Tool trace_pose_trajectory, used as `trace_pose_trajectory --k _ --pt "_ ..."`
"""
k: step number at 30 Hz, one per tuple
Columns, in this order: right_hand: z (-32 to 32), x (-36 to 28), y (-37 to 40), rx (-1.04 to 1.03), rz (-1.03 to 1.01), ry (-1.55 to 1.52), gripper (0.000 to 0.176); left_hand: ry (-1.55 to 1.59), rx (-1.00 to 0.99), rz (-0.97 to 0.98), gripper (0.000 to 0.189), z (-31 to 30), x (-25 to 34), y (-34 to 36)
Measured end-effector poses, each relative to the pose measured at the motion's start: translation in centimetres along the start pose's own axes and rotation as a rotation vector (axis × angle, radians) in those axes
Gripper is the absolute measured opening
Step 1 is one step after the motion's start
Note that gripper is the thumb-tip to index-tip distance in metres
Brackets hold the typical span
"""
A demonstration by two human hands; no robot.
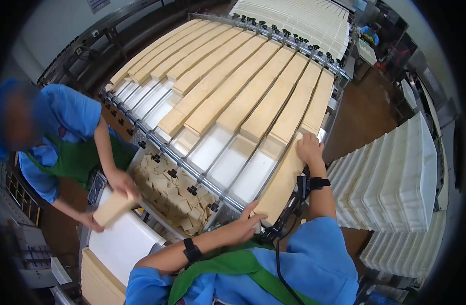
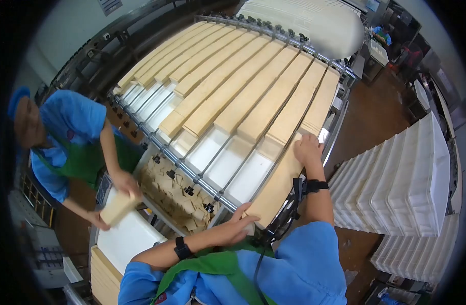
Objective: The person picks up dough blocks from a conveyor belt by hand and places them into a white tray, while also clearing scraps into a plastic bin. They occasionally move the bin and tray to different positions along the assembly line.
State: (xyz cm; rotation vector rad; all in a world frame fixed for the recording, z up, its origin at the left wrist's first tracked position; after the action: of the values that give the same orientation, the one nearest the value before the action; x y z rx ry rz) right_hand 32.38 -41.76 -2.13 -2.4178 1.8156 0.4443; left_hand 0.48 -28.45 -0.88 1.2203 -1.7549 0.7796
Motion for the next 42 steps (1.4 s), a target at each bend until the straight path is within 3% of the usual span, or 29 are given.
trace_pose_trajectory --k 4,7,10,12,13,15,16,17,20,23,26,29,32,34,35,38,42 --pt "-1.9 -1.2 1.6 0.101 -0.004 0.081 0.051 0.012 -0.023 -0.037 0.060 -0.5 -0.3 -1.8" --pt "-1.3 -1.8 3.5 0.500 -0.093 0.095 0.053 0.051 -0.028 -0.019 0.062 -0.6 -1.8 -3.4" --pt "1.9 -0.7 4.0 0.452 -0.096 0.089 0.060 0.103 -0.020 0.021 0.065 0.2 -3.2 -4.4" --pt "1.4 -0.6 3.9 0.232 -0.023 -0.039 0.065 0.096 0.012 0.030 0.065 -0.2 -3.4 -3.8" --pt "0.6 -1.0 3.6 0.058 0.057 0.078 0.071 0.152 0.052 0.045 0.065 -0.9 -3.7 -3.0" --pt "-0.4 -2.5 3.9 0.011 0.102 0.135 0.071 0.229 0.133 0.006 0.064 -3.2 -4.4 -1.0" --pt "-3.1 -5.6 5.6 -0.122 0.138 0.204 0.072 0.226 0.217 -0.045 0.065 -4.7 -4.5 0.7" --pt "0.0 -2.9 3.2 -0.100 0.024 0.213 0.070 0.224 0.304 -0.091 0.065 -6.2 -4.4 2.4" --pt "0.9 -6.4 3.8 -0.152 -0.232 -0.032 0.062 0.173 0.588 -0.173 0.068 -8.8 -6.5 8.1" --pt "2.5 -13.0 6.3 -0.254 -0.550 -0.001 0.055 0.168 0.855 -0.292 0.065 -9.9 -8.4 13.9" --pt "5.8 -19.5 8.8 -0.380 -0.854 -0.238 0.050 -0.188 1.171 -0.572 0.062 -8.8 -10.0 18.9" --pt "8.4 -26.4 11.4 -0.428 -0.991 -0.279 0.042 -0.312 1.384 -0.701 0.042 -6.5 -12.0 23.5" --pt "12.3 -30.8 12.2 -0.248 -1.131 -0.243 0.039 -0.267 1.139 -0.867 0.018 -3.6 -13.5 27.2" --pt "14.3 -32.6 13.5 -0.161 -1.133 -0.193 0.038 -0.251 1.202 -0.835 0.012 -1.7 -13.8 28.3" --pt "14.3 -33.1 14.7 -0.132 -1.086 -0.082 0.039 -0.278 1.116 -0.807 0.011 -1.1 -13.6 28.8" --pt "15.4 -32.9 14.6 -0.129 -1.035 0.017 0.042 -0.402 1.166 -0.538 0.006 -0.7 -14.2 29.1" --pt "13.2 -34.2 16.8 -0.185 -0.952 0.086 0.044 -0.525 0.977 -0.558 0.005 -0.5 -13.9 28.7"
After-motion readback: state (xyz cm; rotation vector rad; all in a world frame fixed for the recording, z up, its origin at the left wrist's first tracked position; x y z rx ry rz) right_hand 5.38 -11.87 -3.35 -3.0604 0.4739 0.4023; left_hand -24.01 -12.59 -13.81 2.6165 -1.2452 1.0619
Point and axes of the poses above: each hand's wrist, its own y-axis away from the middle knuckle, its own z-axis out of the palm, x = y × z, the point moved 2 cm from there along -y, towards the middle knuckle, and after that the axes turned 3 degrees about -y, right-handed, at the moved point
